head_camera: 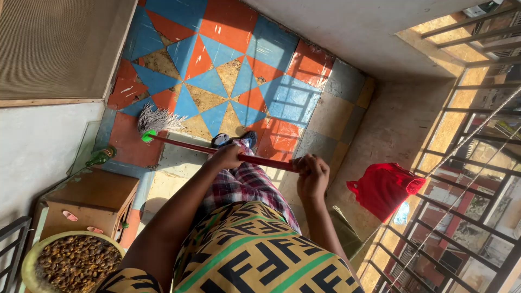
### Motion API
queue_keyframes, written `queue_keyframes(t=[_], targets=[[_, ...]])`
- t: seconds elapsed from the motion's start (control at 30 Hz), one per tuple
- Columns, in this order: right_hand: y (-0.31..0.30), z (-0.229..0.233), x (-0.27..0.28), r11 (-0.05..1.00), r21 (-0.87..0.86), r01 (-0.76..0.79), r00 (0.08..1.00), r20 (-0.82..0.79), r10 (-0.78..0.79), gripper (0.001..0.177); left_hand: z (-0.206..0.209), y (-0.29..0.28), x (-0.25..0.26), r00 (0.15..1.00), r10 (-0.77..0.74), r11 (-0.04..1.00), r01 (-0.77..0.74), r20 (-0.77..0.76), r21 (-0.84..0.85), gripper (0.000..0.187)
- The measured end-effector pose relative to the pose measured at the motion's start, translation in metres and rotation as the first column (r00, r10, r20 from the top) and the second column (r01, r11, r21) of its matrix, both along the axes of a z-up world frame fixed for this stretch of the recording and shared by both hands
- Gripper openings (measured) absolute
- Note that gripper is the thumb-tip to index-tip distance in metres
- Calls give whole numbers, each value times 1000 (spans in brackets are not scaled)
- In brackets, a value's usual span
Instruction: The recorder is mopping the floor of a balcony using a mop and blue buckets filled with water.
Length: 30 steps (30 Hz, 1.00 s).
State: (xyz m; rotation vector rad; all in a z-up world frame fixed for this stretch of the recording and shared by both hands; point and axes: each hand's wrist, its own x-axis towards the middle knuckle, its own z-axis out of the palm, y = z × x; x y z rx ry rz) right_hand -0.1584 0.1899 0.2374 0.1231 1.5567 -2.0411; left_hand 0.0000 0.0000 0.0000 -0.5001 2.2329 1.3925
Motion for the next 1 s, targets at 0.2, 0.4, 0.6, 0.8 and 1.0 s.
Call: queue_keyframes(t=[0.2,0.4,0.6,0.8,1.0], targets=[[12,103,-51,925,-285,-249,961,-189,201,13,100,-14,-64,949,124,940,-19,-289,340,47],[-11,86,-34,677,497,-544,642,-273,716,6,58,19,-61,642,428,786,-611,-636,-88,17],[-77,132,-44,663,-137,-736,634,-481,605,27,50,2,-70,722,424,837,-542,-547,-68,36],[1,79,-38,773,86,-629,682,-416,601,37,37,27,-81,796,324,904,-420,-511,-81,34],[99,82,-23,895,92,-437,800,-416,433,42,40,109,-105,772,184,962,-267,-609,-48,29]])
